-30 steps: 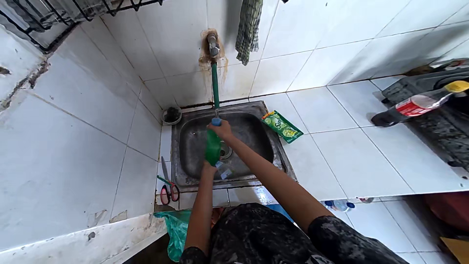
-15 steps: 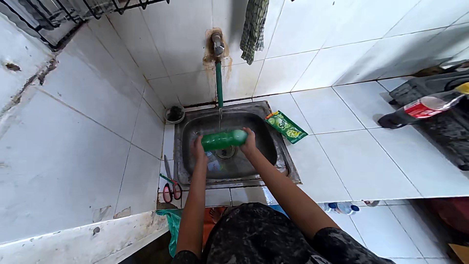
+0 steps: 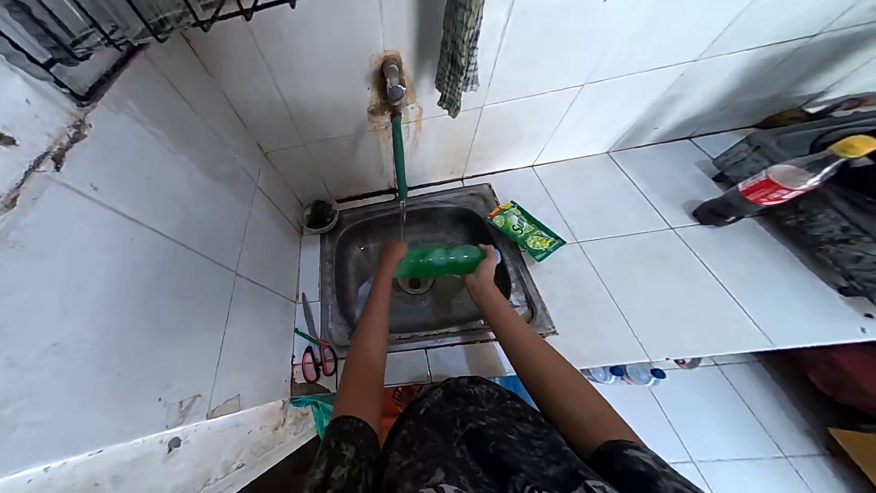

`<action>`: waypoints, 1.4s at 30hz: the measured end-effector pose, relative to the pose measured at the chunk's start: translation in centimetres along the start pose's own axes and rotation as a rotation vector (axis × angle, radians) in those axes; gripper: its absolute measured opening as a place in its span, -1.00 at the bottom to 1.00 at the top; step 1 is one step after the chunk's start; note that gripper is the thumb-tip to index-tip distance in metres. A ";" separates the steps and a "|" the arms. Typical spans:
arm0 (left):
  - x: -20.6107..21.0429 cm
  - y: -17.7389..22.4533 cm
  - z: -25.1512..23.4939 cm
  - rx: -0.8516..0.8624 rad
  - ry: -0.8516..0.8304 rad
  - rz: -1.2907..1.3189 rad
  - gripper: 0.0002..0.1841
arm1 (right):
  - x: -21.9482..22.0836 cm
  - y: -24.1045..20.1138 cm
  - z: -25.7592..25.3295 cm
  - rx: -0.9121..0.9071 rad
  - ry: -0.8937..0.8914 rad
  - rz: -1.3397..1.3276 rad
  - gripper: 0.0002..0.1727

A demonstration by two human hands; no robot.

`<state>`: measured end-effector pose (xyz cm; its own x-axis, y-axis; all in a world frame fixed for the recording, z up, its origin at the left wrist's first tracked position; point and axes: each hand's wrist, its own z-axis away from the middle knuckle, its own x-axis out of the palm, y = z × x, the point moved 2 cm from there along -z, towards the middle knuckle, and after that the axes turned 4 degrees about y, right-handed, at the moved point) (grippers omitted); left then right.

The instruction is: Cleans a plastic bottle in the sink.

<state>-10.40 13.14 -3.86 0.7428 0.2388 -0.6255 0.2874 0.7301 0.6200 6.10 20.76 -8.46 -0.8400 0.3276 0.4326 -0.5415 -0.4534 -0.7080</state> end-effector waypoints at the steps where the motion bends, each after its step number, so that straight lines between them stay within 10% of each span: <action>1: 0.8 -1.8 -0.6 -0.071 -0.014 0.047 -0.50 | 0.8 -0.8 0.4 -0.057 -0.038 0.063 -0.76; 6: 3.7 -6.6 -0.3 -0.185 0.077 0.374 -0.62 | 4.8 -1.8 2.7 -0.436 -0.443 0.444 -0.86; 14: -7.8 -5.0 5.5 0.265 0.445 0.711 -0.59 | 8.9 3.0 5.4 -0.727 -0.870 1.123 -0.68; 19: -11.9 -7.4 10.7 0.445 0.708 0.814 -0.58 | 8.8 4.0 5.0 -0.751 -0.873 1.038 -0.71; 25: -11.0 -10.5 11.3 0.277 1.007 1.062 -0.63 | 9.9 6.1 7.6 -0.665 -1.018 1.188 -0.68; 42: -3.4 -11.3 12.6 0.007 1.081 1.408 -0.60 | 16.1 7.4 10.2 -0.826 -1.185 0.983 -0.76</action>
<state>-8.58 -3.99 -2.80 -0.2855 0.8999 0.3296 -0.1512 -0.3819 0.9117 -11.82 14.22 -0.98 -0.5894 -0.6881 -0.4233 -0.0162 0.5339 -0.8454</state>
